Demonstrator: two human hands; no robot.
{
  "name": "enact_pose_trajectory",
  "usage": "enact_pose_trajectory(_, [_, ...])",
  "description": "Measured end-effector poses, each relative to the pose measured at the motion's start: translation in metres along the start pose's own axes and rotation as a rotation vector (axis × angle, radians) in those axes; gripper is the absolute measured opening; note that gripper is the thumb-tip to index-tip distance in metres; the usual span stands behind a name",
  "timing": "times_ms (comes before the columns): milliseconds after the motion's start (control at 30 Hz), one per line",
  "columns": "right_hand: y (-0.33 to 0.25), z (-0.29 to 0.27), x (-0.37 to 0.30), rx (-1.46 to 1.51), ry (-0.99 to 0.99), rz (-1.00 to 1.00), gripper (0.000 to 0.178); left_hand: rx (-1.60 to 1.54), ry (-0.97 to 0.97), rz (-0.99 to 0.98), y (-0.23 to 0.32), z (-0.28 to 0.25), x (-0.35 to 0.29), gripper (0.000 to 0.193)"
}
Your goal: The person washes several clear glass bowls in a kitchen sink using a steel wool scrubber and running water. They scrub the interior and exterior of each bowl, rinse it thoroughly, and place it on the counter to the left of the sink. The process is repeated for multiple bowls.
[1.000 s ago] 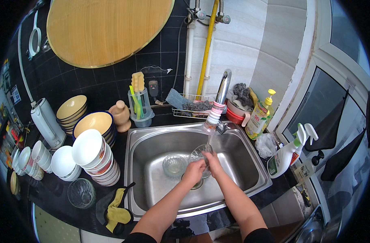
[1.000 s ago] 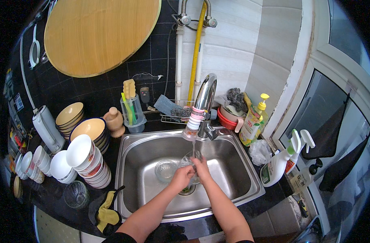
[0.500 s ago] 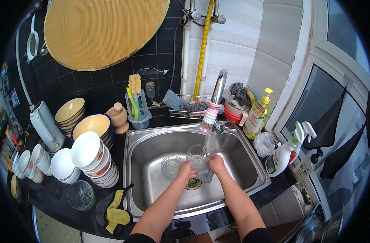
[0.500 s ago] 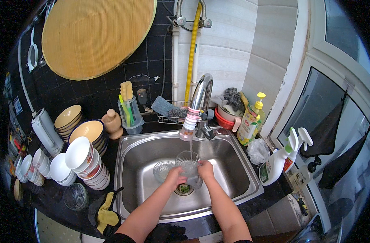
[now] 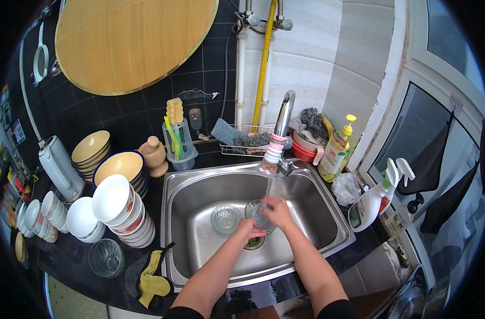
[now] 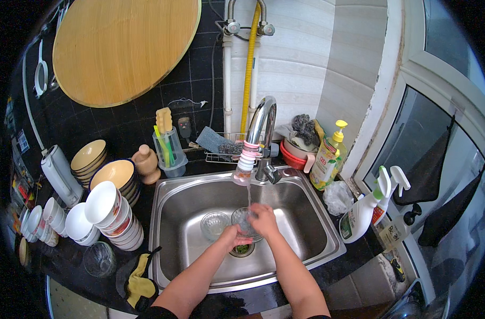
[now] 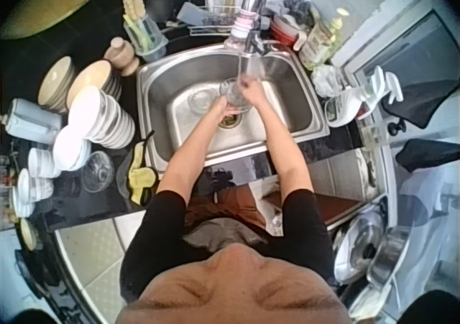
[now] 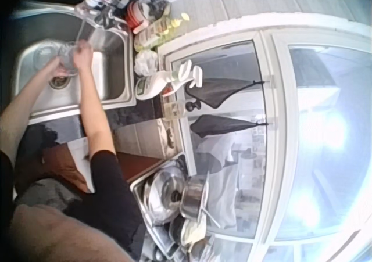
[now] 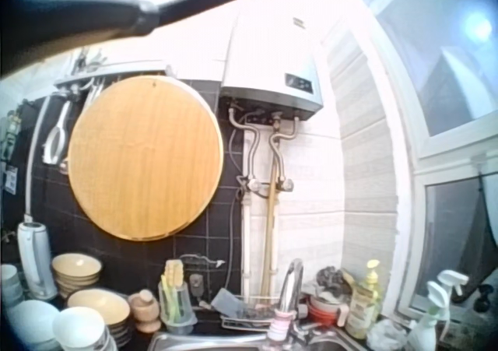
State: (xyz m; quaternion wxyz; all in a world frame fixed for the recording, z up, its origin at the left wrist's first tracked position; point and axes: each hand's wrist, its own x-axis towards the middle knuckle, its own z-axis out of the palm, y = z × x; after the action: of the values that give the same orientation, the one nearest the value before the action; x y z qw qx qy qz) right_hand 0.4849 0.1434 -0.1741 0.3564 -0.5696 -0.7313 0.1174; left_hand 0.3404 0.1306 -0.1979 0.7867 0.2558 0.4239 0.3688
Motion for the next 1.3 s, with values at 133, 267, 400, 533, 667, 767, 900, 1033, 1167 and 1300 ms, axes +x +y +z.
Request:
enact_pose_trajectory(133, [-0.007,-0.005,-0.011,-0.411,-0.394,0.144,0.027,0.071,-0.044,-0.049,0.001,0.007,-0.006,0.032])
enact_pose_trajectory(267, [-0.003,0.008,-0.005,-0.091,-0.086,0.118,0.027,0.023,-0.233,-0.113,-0.011,0.011,0.001,0.035])
enact_pose_trajectory(400, [-0.015,-0.005,-0.005,-0.095,-0.330,-0.055,0.020,0.030,-0.114,0.023,-0.003,0.004,-0.002,0.037])
enact_pose_trajectory(533, [-0.017,-0.004,-0.007,-0.480,-0.146,-0.044,0.011,0.083,-0.032,0.045,0.009,0.016,-0.019,0.037])
enact_pose_trajectory(667, [-0.031,-0.006,-0.002,-0.154,0.029,-0.225,0.012,0.004,-0.242,-0.086,0.003,0.003,-0.004,0.038])
enact_pose_trajectory(767, [-0.033,-0.011,-0.001,-0.381,0.050,-0.245,0.008,0.087,-0.097,0.025,0.007,0.009,-0.010,0.043])
enact_pose_trajectory(900, [-0.030,-0.011,-0.002,-0.583,-0.326,-0.077,0.019,0.153,0.144,0.311,0.002,0.015,-0.010,0.047])
enact_pose_trajectory(1033, [-0.029,0.000,-0.008,-0.047,-0.366,-0.043,0.029,0.104,0.193,0.293,0.001,0.009,-0.002,0.048])
enact_pose_trajectory(1167, [-0.018,0.007,-0.010,-0.264,-0.122,-0.243,0.029,0.062,0.104,0.097,0.011,0.019,-0.014,0.050])
enact_pose_trajectory(1300, [-0.015,0.004,-0.006,-0.234,-0.439,-0.131,0.027,0.283,0.257,0.449,-0.001,0.009,-0.001,0.054])
